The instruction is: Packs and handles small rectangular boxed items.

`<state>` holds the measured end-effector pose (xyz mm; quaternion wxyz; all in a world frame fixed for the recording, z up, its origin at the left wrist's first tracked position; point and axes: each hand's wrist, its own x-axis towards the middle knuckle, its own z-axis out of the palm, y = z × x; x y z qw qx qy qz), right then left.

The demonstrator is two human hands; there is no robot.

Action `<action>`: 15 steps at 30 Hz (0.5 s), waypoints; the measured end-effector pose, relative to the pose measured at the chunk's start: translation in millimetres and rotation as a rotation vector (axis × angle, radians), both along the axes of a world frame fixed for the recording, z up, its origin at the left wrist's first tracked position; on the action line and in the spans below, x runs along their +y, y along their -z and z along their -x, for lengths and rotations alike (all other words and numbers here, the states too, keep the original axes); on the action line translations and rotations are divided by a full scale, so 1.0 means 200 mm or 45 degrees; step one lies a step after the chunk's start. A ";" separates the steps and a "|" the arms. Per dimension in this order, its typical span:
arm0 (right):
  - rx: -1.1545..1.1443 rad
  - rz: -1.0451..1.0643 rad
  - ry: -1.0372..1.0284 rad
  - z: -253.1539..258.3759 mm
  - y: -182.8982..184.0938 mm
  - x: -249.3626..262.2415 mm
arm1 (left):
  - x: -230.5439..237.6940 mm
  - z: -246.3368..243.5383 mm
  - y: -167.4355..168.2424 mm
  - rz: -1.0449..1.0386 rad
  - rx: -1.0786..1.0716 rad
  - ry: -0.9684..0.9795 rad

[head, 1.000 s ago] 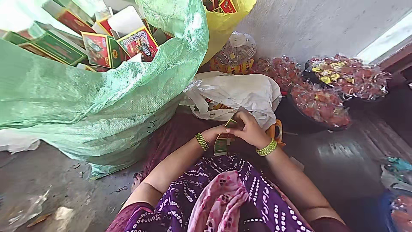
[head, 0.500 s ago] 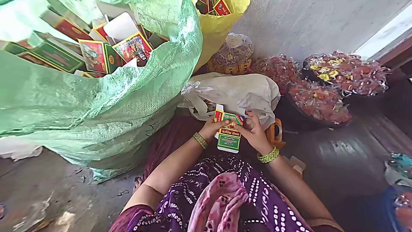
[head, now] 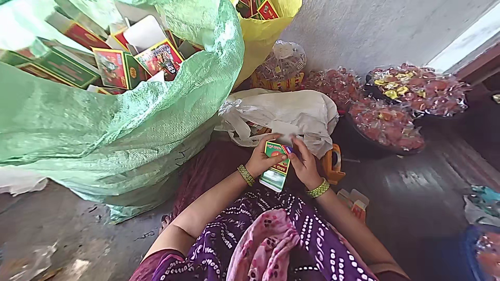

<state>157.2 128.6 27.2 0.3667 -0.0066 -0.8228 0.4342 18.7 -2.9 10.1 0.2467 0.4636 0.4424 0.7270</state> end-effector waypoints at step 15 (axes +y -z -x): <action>-0.052 0.367 -0.009 -0.03 -0.14 0.00 | 0.01 0.01 0.00 0.194 -0.088 -0.076</action>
